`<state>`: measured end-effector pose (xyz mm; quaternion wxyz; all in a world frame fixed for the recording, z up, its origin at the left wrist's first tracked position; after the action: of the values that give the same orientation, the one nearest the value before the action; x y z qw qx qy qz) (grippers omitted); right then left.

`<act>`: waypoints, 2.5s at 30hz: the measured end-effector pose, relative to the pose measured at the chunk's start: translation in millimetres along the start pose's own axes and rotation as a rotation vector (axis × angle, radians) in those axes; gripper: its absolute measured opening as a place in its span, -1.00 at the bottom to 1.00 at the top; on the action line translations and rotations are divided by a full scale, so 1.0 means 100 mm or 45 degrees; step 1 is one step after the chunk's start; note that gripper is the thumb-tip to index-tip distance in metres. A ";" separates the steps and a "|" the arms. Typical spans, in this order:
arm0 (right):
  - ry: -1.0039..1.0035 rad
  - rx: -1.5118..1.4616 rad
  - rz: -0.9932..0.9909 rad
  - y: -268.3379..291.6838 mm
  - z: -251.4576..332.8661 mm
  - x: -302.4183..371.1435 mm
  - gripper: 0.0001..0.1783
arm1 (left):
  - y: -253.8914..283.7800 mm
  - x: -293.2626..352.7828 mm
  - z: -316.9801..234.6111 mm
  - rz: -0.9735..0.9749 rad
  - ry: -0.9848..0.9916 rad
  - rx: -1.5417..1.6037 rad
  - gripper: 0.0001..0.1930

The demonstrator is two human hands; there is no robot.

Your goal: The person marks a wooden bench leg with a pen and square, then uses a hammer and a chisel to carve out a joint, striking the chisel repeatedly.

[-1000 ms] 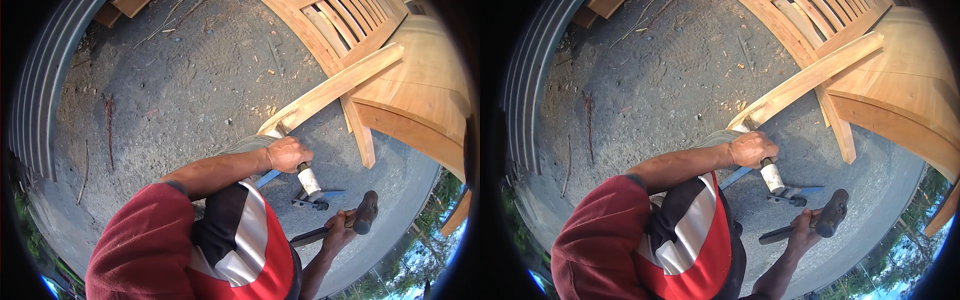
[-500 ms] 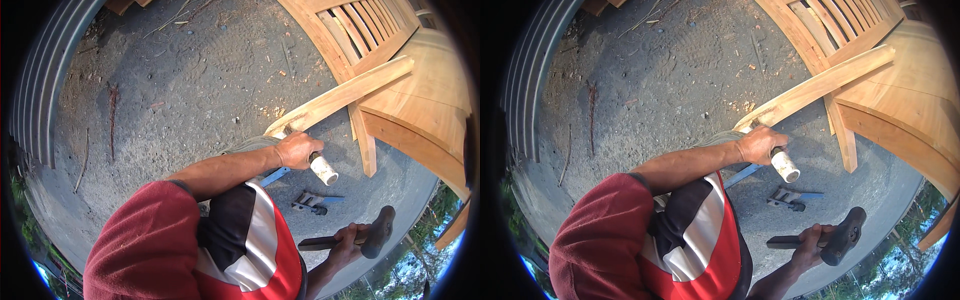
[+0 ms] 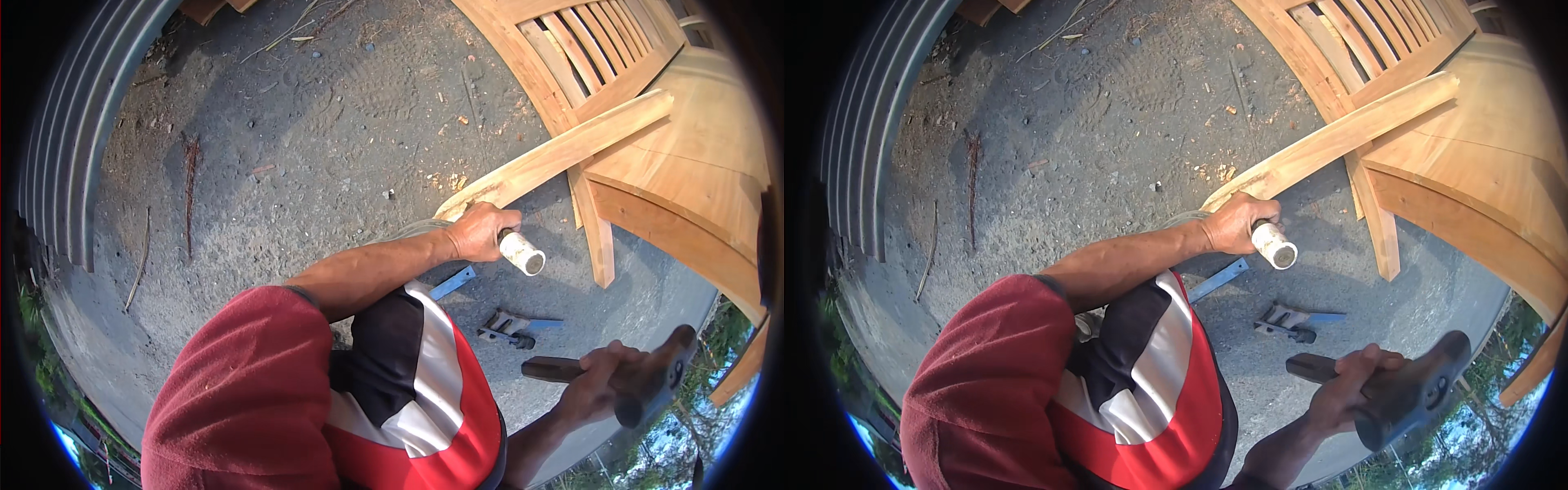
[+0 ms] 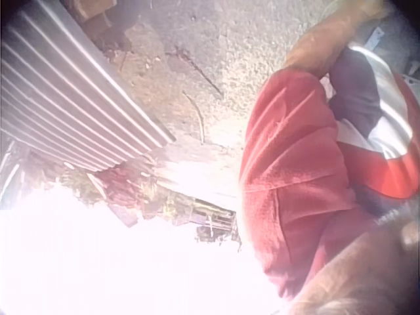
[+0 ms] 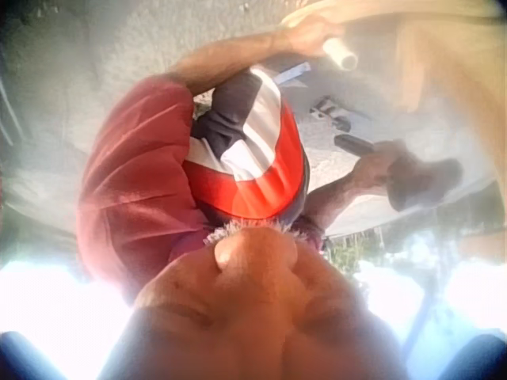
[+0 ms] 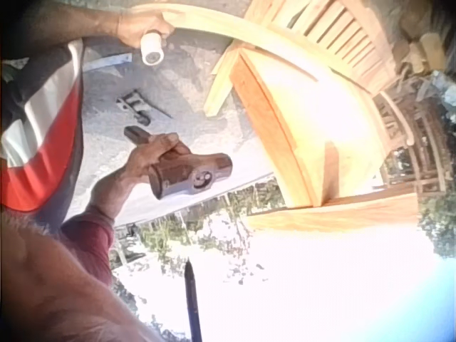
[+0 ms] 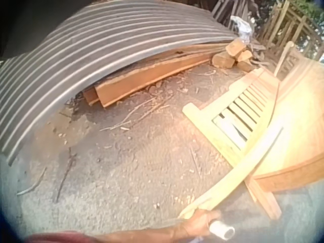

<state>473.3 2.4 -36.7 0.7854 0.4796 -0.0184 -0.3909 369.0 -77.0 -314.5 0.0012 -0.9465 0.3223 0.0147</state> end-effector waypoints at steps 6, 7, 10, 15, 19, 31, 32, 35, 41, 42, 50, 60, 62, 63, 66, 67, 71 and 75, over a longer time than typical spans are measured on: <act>0.334 0.373 0.493 -0.47 -0.37 0.13 -0.74 | -0.05 -0.05 -0.03 0.093 0.035 -0.076 -0.74; 0.501 0.745 0.888 -0.68 -0.49 0.17 -0.69 | -0.06 0.05 -0.01 0.076 0.059 -0.054 -0.75; 0.462 0.348 0.396 -0.27 -0.10 -0.16 -0.77 | 0.06 -0.07 0.03 0.002 -0.020 -0.098 -0.74; 0.291 -0.416 0.005 -0.05 -0.10 -0.17 -0.78 | -0.01 -0.07 -0.04 0.065 0.014 -0.029 -0.75; 0.332 0.687 0.954 -0.52 -0.36 -0.12 -0.77 | 0.04 -0.11 0.00 0.077 0.063 -0.113 -0.76; 0.281 0.478 0.927 -0.53 -0.59 -0.09 -0.59 | 0.07 -0.13 -0.07 0.134 0.005 -0.234 -0.75; 0.163 0.379 0.849 -0.42 -0.64 -0.06 -0.61 | 0.08 -0.10 -0.10 0.148 0.010 -0.249 -0.75; 0.006 0.118 0.538 -0.16 -0.85 0.12 -0.66 | 0.01 -0.12 -0.16 0.218 0.050 -0.189 -0.78; -1.005 -0.644 0.391 -0.26 -1.28 0.86 -0.81 | 0.01 -0.21 -0.16 0.280 0.152 -0.166 -0.79; -1.037 -0.646 0.393 -0.28 -1.31 1.00 -0.81 | -0.08 -0.16 -0.18 0.329 0.168 -0.148 -0.77; -1.252 -0.592 0.564 -0.47 -1.54 1.62 -0.86 | 0.23 -0.13 -0.17 0.306 0.132 -0.107 -0.77; -1.182 -0.641 0.476 -0.43 -1.61 1.41 -0.84 | 0.42 -0.87 -0.61 -0.226 0.408 0.733 -0.78; -1.101 -0.661 0.503 -0.49 -1.64 1.29 -0.83 | 0.42 -0.99 -0.40 -0.097 0.649 0.625 -0.73; -1.097 -0.672 0.515 -0.54 -1.68 1.24 -0.83 | 0.39 -1.05 -0.25 -0.032 0.676 0.557 -0.72; -0.902 -0.503 0.643 -0.71 -1.81 1.02 -0.81 | 0.25 -1.25 0.02 0.095 0.725 0.395 -0.69; -0.821 -0.510 0.663 -0.78 -1.80 0.91 -0.80 | 0.25 -1.29 0.14 0.113 0.765 0.330 -0.67; -0.654 -0.449 0.781 -0.95 -1.69 0.30 -0.73 | 0.13 -1.39 0.32 0.199 0.859 0.207 -0.61; -0.632 -0.549 0.758 -1.09 -1.46 -0.30 -0.74 | 0.11 -1.35 0.33 0.145 0.866 0.091 -0.47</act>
<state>446.7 103.2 -188.5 0.9176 0.1704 -0.2618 -0.2459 254.4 -2.5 -343.5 -0.0741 -0.8772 0.3568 -0.3127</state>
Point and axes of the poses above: each hand's wrist, its own x-axis away from the middle knuckle, its own y-axis out of the back of the hand, z = x × y, the point moved 3 cm from there along -x, towards the middle knuckle, and after that the axes turned 6 degrees about y, right-handed, at the moved point
